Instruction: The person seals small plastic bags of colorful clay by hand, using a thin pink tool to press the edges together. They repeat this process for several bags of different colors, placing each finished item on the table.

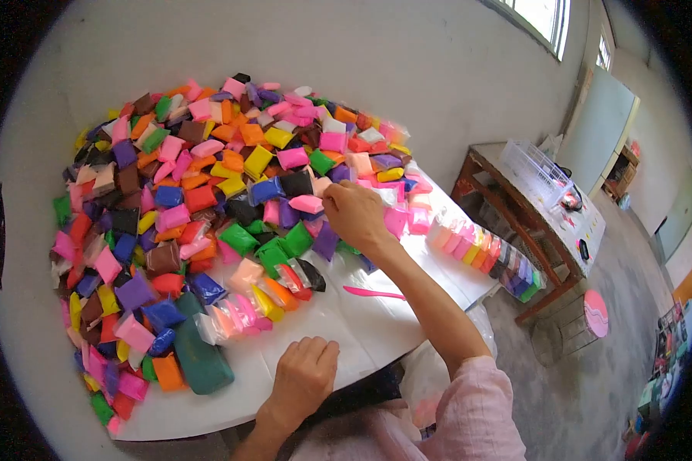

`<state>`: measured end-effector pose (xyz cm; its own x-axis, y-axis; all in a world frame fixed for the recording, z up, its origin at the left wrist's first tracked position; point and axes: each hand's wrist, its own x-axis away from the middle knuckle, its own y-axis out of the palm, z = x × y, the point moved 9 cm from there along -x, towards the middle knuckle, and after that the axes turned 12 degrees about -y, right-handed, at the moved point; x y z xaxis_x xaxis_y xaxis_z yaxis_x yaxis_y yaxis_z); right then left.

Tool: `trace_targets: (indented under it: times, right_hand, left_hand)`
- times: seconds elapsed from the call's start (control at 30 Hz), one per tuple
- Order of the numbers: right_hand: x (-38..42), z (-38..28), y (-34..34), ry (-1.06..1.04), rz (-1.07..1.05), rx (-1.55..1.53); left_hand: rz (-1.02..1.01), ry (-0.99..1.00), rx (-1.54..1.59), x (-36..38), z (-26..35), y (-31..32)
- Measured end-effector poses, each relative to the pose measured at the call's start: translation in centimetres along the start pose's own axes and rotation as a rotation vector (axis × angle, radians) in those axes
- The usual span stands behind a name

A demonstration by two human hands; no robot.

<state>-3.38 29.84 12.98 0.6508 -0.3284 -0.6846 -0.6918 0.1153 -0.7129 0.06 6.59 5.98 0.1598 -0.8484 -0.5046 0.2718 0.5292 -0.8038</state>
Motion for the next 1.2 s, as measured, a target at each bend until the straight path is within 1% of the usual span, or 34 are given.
trace_targets:
  times: [0.2, 0.3, 0.4, 0.43, 0.53, 0.63, 0.73, 0.77, 0.83, 0.93, 1.07, 1.2]
  right_hand:
    - [0.0, 1.6, -0.2, 0.063, 0.028, -0.051]
    - [-0.8, 3.0, 0.1, 0.082, 0.068, -0.089]
    - [-1.6, 4.8, 0.0, 0.123, 0.118, -0.113]
    - [-1.9, 5.9, 0.0, 0.097, 0.177, -0.091]
    - [-2.4, 7.4, -0.7, 0.085, 0.191, -0.057]
    - [-1.8, 6.4, -0.9, 0.144, 0.148, -0.141]
    - [0.1, 1.6, -1.0, 0.069, 0.090, -0.201]
    - [0.8, 0.5, -0.9, 0.047, 0.054, -0.172]
    - [2.1, -1.0, -0.5, 0.000, -0.016, -0.116]
    - [3.3, -2.5, 0.2, -0.046, -0.070, -0.137]
    - [2.4, -3.7, 0.7, -0.131, -0.106, -0.149]
    - [0.4, -4.8, 1.6, -0.146, -0.136, -0.200]
  left_hand:
    - [-0.002, 0.021, -0.028, 0.1, 0.2, 0.3]
    - [-0.019, -0.004, 0.012, 0.1, 0.0, 0.4]
    - [-0.042, -0.003, -0.011, 0.2, 0.0, 0.4]
    - [-0.056, 0.002, -0.035, 0.1, 0.1, 0.3]
    - [-0.094, 0.012, -0.062, 0.2, 0.3, 0.3]
    - [-0.066, 0.024, -0.046, 0.1, 0.2, 0.4]
    - [-0.063, 0.030, -0.058, 0.2, 0.3, 0.5]
    - [-0.062, 0.036, -0.067, 0.2, 0.4, 0.6]
    - [-0.065, 0.041, -0.079, 0.2, 0.5, 0.6]
    - [-0.073, 0.045, -0.093, 0.2, 0.7, 0.6]
    - [-0.058, 0.074, -0.120, 0.4, 0.9, 0.6]
    - [-0.081, 0.096, -0.167, 0.5, 1.1, 0.9]
